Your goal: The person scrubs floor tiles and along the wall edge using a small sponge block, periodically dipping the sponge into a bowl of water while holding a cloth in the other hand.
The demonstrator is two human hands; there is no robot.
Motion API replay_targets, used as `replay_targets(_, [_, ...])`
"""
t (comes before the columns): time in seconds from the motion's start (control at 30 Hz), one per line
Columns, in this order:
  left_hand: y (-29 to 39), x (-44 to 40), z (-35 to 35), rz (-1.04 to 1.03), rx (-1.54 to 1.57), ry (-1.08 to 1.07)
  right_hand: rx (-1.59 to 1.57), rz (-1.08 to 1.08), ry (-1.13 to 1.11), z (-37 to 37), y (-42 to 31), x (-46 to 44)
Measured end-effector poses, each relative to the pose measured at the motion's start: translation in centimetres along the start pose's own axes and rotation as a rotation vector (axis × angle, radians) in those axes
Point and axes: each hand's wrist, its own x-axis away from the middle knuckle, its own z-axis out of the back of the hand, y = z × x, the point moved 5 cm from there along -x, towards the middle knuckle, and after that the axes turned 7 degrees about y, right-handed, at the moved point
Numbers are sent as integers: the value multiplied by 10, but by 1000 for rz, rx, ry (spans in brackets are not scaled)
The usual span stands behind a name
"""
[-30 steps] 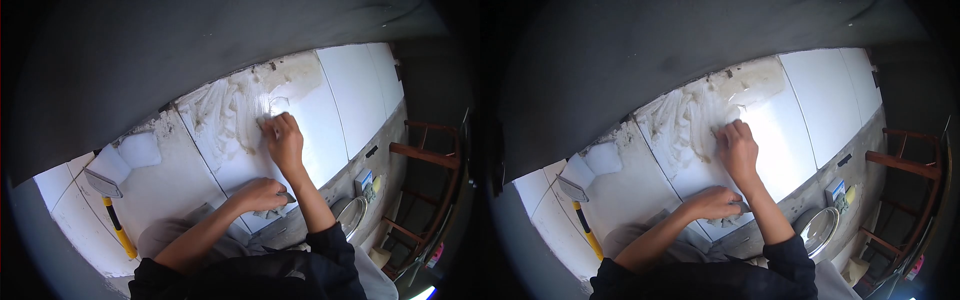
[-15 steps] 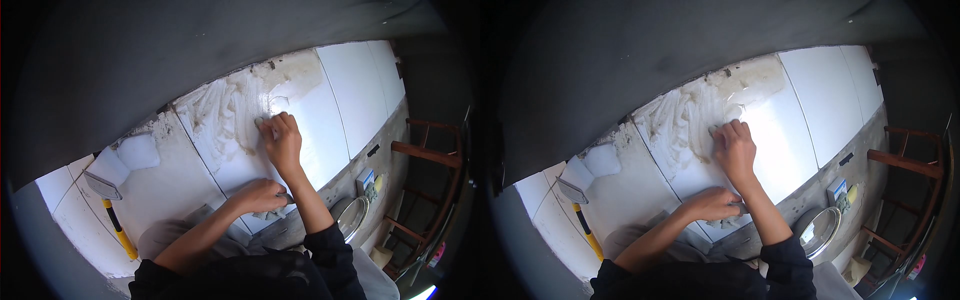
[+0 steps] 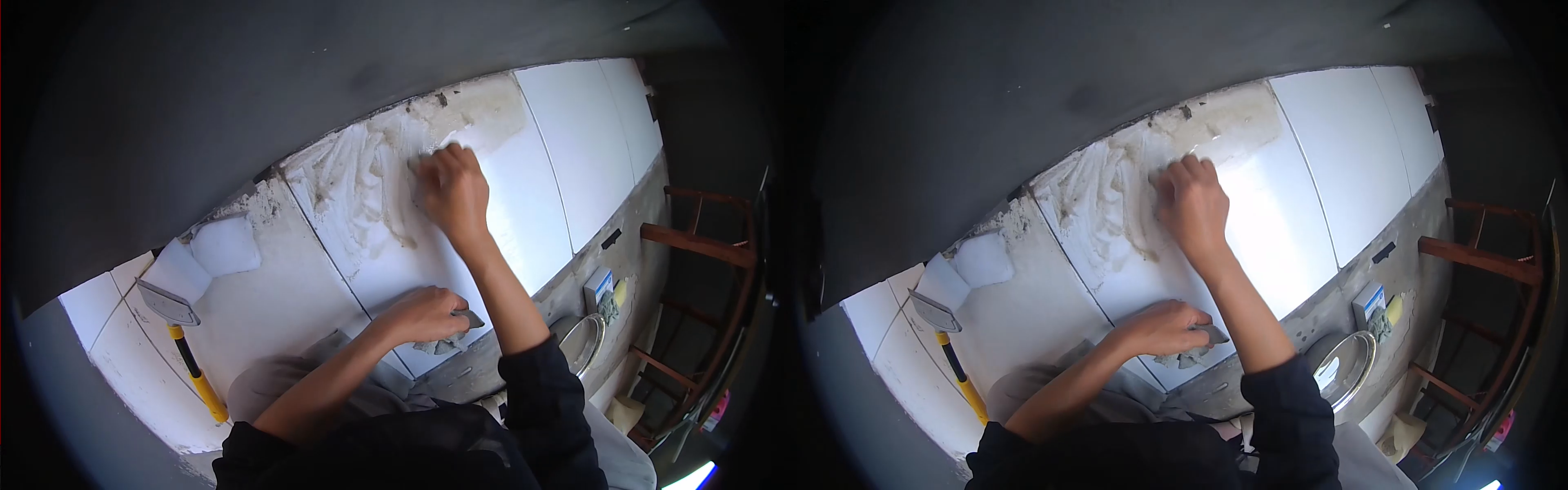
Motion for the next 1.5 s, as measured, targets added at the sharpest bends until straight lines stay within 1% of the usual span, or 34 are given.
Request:
replay_targets(0.07, [-1, -1, -1, -24, -19, 11, -25, -20, 96, -14, 7, -36])
replay_targets(0.1, [-1, -1, 0, -36, -28, 18, -53, -51, 104, -20, 8, -49])
replay_targets(0.2, [0, 0, 0, -43, -10, 30, -25, -93, 77, -21, 4, -37])
replay_targets(0.23, [1, 0, 1, -43, -4, 32, -24, -98, 16, -19, -1, -28])
replay_targets(0.3, [1, 1, 0, -39, 9, 27, -17, -50, 13, -16, 5, -29])
replay_targets(0.37, [1, 2, 1, -15, -15, 9, 13, -48, 19, -17, 14, -42])
replay_targets(0.4, [1, 2, 2, -6, -27, 4, 14, -128, 39, -18, 21, -53])
replay_targets(0.47, [4, 1, 5, -20, -30, 6, 31, -204, 98, -25, 25, -66])
replay_targets(0.57, [1, -3, 3, -57, -33, 36, 2, -178, 123, -31, 1, -52])
replay_targets(0.6, [1, -4, 3, -71, -36, 50, -12, -161, 34, -34, -8, -48])
replay_targets(0.63, [1, -4, 3, -89, -47, 73, -65, -159, 21, -34, -5, -50])
replay_targets(0.67, [-1, -3, 2, -73, -46, 52, -119, -160, 7, -33, 1, -54])
replay_targets(0.77, [2, 2, 4, -41, -31, 13, -74, -222, 87, -28, 28, -78])
replay_targets(0.87, [5, 2, 4, -50, -21, 13, -37, -262, 129, -29, 19, -75])
replay_targets(0.9, [6, 1, 5, -52, -41, 9, -56, -257, 104, -36, 13, -69])
replay_targets(0.93, [6, -1, 5, -52, -61, 2, -51, -177, 131, -39, -5, -61])
replay_targets(1.0, [4, -4, 1, -86, -74, 41, -131, -75, 97, -43, -16, -54])
replay_targets(1.03, [1, -3, 1, -99, -82, 61, -134, -107, 101, -42, -10, -57])
replay_targets(1.13, [2, -1, 1, -72, -78, 25, -144, -171, 72, -31, 15, -76])
replay_targets(1.2, [7, 2, 4, -65, -71, 19, -29, -142, 147, -32, 7, -73])
replay_targets(1.3, [10, 1, 8, -100, -60, 69, -22, -90, 105, -40, -15, -61])
replay_targets(1.37, [5, -1, 4, -139, -40, 118, -81, 3, 43, -37, -15, -60])
replay_targets(1.4, [5, 0, 5, -121, -36, 101, -113, 51, 17, -34, -12, -62])
replay_targets(1.43, [6, 1, 6, -101, -29, 86, -67, 112, 81, -29, -7, -66])
replay_targets(1.5, [7, 2, 6, -98, -7, 85, -31, 147, 94, -23, 4, -73])
